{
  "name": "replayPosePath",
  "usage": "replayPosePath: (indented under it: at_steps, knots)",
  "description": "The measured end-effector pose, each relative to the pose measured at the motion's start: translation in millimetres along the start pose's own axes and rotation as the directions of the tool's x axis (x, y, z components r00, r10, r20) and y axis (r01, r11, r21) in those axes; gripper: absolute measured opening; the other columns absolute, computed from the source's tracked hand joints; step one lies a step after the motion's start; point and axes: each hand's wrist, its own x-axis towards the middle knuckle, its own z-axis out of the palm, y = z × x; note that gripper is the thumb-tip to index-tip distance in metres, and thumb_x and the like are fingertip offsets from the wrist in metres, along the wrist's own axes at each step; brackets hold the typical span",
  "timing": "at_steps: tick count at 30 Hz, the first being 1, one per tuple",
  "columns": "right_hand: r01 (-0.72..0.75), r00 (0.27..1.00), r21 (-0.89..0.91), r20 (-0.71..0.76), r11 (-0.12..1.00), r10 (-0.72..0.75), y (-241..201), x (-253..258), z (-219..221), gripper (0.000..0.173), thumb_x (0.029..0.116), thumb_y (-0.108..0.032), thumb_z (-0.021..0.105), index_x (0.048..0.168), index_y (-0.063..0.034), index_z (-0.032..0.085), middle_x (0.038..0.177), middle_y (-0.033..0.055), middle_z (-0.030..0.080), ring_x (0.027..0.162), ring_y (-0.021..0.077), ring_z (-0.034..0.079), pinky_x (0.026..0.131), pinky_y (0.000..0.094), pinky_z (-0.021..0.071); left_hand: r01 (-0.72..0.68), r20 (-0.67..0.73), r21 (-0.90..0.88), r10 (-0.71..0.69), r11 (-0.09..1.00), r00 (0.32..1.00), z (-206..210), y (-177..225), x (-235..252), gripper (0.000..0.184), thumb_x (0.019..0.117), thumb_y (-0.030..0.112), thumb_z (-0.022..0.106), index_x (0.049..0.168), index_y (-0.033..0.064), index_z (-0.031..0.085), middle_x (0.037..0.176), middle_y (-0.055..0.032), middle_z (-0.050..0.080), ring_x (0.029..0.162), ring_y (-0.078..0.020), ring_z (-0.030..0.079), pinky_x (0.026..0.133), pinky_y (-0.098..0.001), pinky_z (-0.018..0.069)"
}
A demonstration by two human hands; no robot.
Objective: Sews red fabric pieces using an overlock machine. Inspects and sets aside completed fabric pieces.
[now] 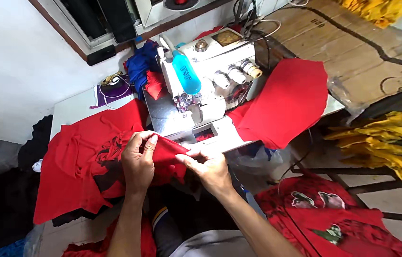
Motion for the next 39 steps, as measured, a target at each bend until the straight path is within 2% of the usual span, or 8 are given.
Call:
replayPosePath:
  at_steps: [7, 12, 14, 18, 23, 25, 30, 39]
  knots:
    - [-0.014, 0.992, -0.006, -0.127, 1.000, 0.013, -8, 0, 0, 0.016, 0.0771, -0.021, 0.088, 0.076, -0.0157, 0.073, 0.074, -0.0061, 0.071, 0.062, 0.0022, 0.065, 0.055, 0.0197, 0.0554, 0.018, -0.073, -0.038, -0.021, 0.999, 0.997, 3, 5, -6, 0.009, 0.0976, 0.008, 0.064, 0.102, 0.0064, 0.072, 0.094, 0.0028, 0.070, 0.086, -0.0032, 0.067, 0.078, -0.0201, 0.0573]
    - [-0.024, 0.996, 0.089, -0.084, 0.996, 0.031, -11, 1, -3, 0.026, 0.0806, -0.015, 0.087, 0.103, -0.0115, 0.075, 0.080, -0.0021, 0.075, 0.065, 0.0065, 0.070, 0.060, 0.0216, 0.0604, -0.099, -0.059, 0.058, 0.103, 0.993, 0.993, 2, 14, 5, 0.008, 0.0942, 0.009, 0.068, 0.099, 0.0062, 0.074, 0.095, 0.0027, 0.070, 0.087, -0.0015, 0.067, 0.077, -0.0174, 0.0570]
    - [-0.089, 0.996, 0.070, -0.014, 0.994, 0.091, -8, 7, -5, 0.014, 0.0867, -0.019, 0.082, 0.099, -0.0128, 0.079, 0.077, -0.0024, 0.074, 0.063, 0.0071, 0.069, 0.059, 0.0235, 0.0606, -0.182, 0.014, 0.230, 0.184, 0.956, 0.983, 7, 16, 23, 0.009, 0.0939, 0.013, 0.070, 0.098, 0.0081, 0.076, 0.096, 0.0016, 0.071, 0.087, -0.0012, 0.066, 0.077, -0.0169, 0.0557]
    - [-0.322, 0.947, 0.090, 0.020, 0.943, 0.321, 18, 21, -3, 0.019, 0.0951, -0.026, 0.074, 0.088, -0.0079, 0.076, 0.066, 0.0020, 0.070, 0.056, 0.0118, 0.067, 0.057, 0.0283, 0.0594, -0.280, 0.188, 0.431, 0.218, 0.858, 0.958, 38, -11, 49, 0.012, 0.0950, 0.020, 0.073, 0.102, 0.0121, 0.078, 0.103, -0.0060, 0.074, 0.097, -0.0232, 0.068, 0.084, -0.0431, 0.0540]
    - [-0.386, 0.918, 0.199, -0.010, 0.901, 0.395, 28, 22, -2, 0.019, 0.0977, -0.018, 0.070, 0.086, -0.0040, 0.075, 0.067, 0.0037, 0.070, 0.059, 0.0122, 0.068, 0.059, 0.0277, 0.0599, -0.345, 0.072, 0.602, 0.381, 0.720, 0.922, 76, -36, 41, 0.015, 0.0971, 0.015, 0.066, 0.092, 0.0026, 0.073, 0.091, -0.0117, 0.069, 0.089, -0.0267, 0.069, 0.079, -0.0396, 0.0580]
    - [-0.366, 0.926, 0.242, -0.004, 0.899, 0.378, 27, 18, -4, 0.021, 0.0981, -0.018, 0.069, 0.084, -0.0028, 0.072, 0.067, 0.0036, 0.069, 0.060, 0.0123, 0.068, 0.059, 0.0274, 0.0595, -0.340, 0.107, 0.635, 0.357, 0.694, 0.928, 82, -30, 26, 0.018, 0.1000, 0.015, 0.061, 0.101, 0.0013, 0.074, 0.096, -0.0135, 0.070, 0.093, -0.0285, 0.069, 0.083, -0.0412, 0.0580]
    - [-0.377, 0.913, 0.334, -0.022, 0.864, 0.406, 23, 2, -12, 0.017, 0.0976, -0.014, 0.068, 0.087, -0.0006, 0.070, 0.069, 0.0040, 0.069, 0.060, 0.0106, 0.067, 0.058, 0.0254, 0.0587, -0.378, 0.256, 0.599, 0.279, 0.706, 0.926, 88, -22, -16, 0.047, 0.1075, 0.034, 0.041, 0.137, 0.0070, 0.066, 0.144, -0.0163, 0.060, 0.134, -0.0359, 0.055, 0.113, -0.0546, 0.0403]
    - [-0.403, 0.889, 0.423, -0.028, 0.811, 0.457, 11, 21, -12, 0.016, 0.0992, -0.008, 0.065, 0.088, 0.0031, 0.068, 0.069, 0.0080, 0.069, 0.058, 0.0141, 0.068, 0.057, 0.0272, 0.0612, -0.319, 0.302, 0.455, 0.193, 0.831, 0.934, 79, -21, 4, 0.045, 0.1065, 0.025, 0.043, 0.142, -0.0001, 0.058, 0.146, -0.0141, 0.058, 0.140, -0.0288, 0.052, 0.115, -0.0435, 0.0425]
